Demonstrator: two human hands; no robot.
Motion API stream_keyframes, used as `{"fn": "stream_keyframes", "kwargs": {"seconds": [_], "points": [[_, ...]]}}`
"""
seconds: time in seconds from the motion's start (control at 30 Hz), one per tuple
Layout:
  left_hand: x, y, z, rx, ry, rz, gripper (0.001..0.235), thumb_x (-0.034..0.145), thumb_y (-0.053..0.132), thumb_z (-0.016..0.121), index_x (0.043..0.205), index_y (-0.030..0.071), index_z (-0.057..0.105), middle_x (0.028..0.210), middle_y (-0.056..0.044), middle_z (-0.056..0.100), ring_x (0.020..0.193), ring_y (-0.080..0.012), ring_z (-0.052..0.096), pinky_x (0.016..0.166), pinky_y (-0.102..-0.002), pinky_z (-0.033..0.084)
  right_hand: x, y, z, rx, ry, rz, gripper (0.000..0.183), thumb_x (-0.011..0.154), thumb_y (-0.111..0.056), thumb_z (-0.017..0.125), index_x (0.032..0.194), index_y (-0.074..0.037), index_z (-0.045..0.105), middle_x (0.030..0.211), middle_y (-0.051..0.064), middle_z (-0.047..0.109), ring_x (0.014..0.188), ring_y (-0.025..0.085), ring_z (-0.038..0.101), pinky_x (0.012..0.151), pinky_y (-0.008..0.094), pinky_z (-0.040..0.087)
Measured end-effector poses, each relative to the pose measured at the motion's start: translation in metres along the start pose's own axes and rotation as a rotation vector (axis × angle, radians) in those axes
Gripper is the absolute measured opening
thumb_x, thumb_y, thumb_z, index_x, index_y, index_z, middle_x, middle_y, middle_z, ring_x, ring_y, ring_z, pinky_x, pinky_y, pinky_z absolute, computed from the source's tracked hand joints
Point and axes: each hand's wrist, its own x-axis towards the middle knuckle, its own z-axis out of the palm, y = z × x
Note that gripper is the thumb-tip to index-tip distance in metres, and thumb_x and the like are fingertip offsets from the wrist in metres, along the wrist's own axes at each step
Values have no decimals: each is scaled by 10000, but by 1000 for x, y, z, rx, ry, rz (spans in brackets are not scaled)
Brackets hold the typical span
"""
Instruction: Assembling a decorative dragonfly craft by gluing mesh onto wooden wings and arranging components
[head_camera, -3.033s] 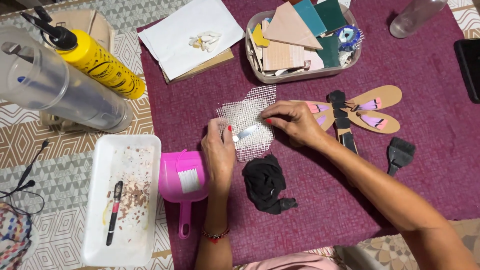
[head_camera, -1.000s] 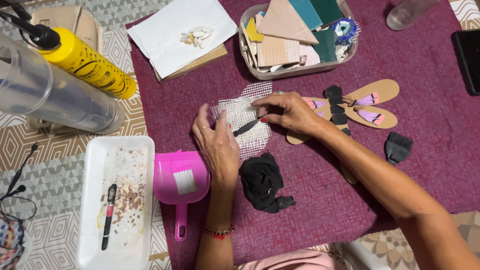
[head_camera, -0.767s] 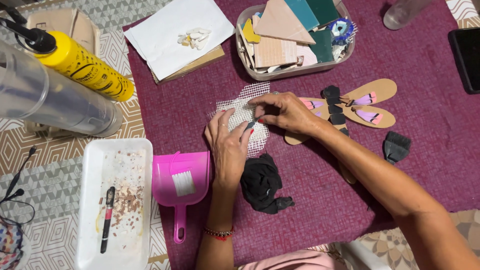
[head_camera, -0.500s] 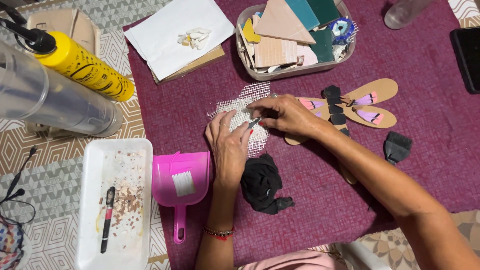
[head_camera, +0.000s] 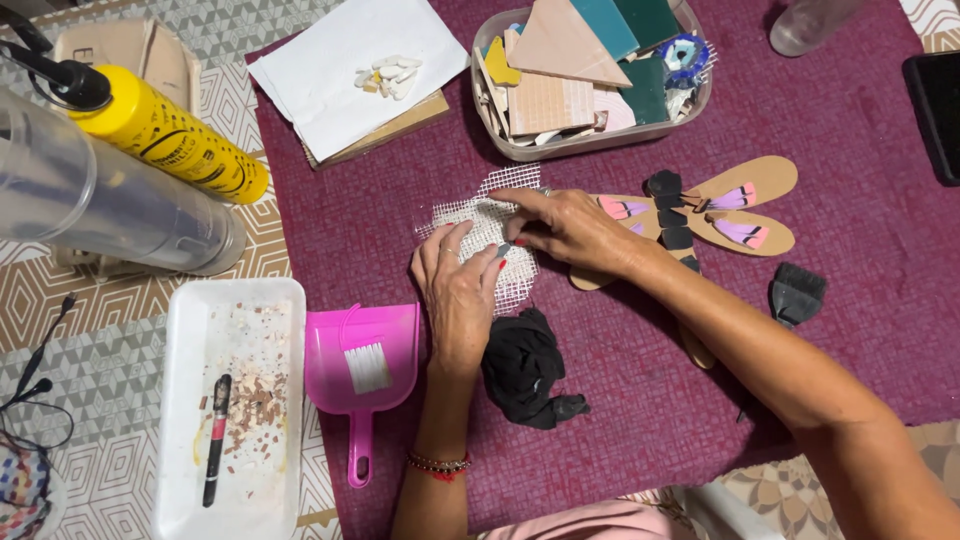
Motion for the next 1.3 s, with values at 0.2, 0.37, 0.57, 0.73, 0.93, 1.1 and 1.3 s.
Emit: {"fn": "stream_keyframes", "kwargs": {"seconds": [0.2,0.37,0.57,0.73,0.93,1.1,1.3], "points": [[0,1,1,-3,2,-6,158,835,216,833,973,146,806,1306,-67,647,1307,-285,498,1130,-514,318,-1,-3,-2,-27,-5,-5,732,853,61,703,1523,-131,481,940,114,799,887,333,764,869,468,569],[3,2,-5,10,-16,-12,387,799,214,866,1151,110,743,1318,-86,622,1292,-295,515,1141,-524,317,-3,-7,-19,21,-1,-6,780,862,37,691,1567,-116,394,1047,141,787,963,350,753,885,503,564],[12,3,-8,-5,-68,35,274,789,205,864,1024,94,778,1284,-94,638,1292,-294,514,1161,-518,285,-31,1,-76,4,240,-64,575,890,29,723,1439,-11,558,1032,161,774,960,307,755,855,433,577],[13,3,-8,18,-84,48,194,795,198,857,953,102,798,1266,-91,657,1290,-280,513,1171,-510,272,-76,25,-119,-58,411,49,451,923,40,753,1363,9,660,1008,170,755,938,290,738,839,413,580],[19,10,-21,-17,3,194,101,829,115,801,904,70,749,1197,-81,688,1197,-285,592,1135,-501,334,-127,112,-164,65,1039,68,192,1089,152,644,1249,46,641,975,195,680,767,228,642,703,332,563],[26,19,-36,-48,0,191,82,833,109,786,891,67,745,1192,-84,700,1184,-284,607,1140,-522,324,-144,174,-198,-336,1200,338,699,861,144,837,1358,-57,388,1229,146,437,1027,232,512,811,348,599],[40,20,-58,-59,2,200,71,809,103,777,874,82,758,1174,-80,716,1162,-282,620,1144,-552,313,-128,204,-217,-253,1069,587,1096,1009,-10,1123,1531,-12,159,1569,272,177,1522,423,309,1287,492,299]]}}
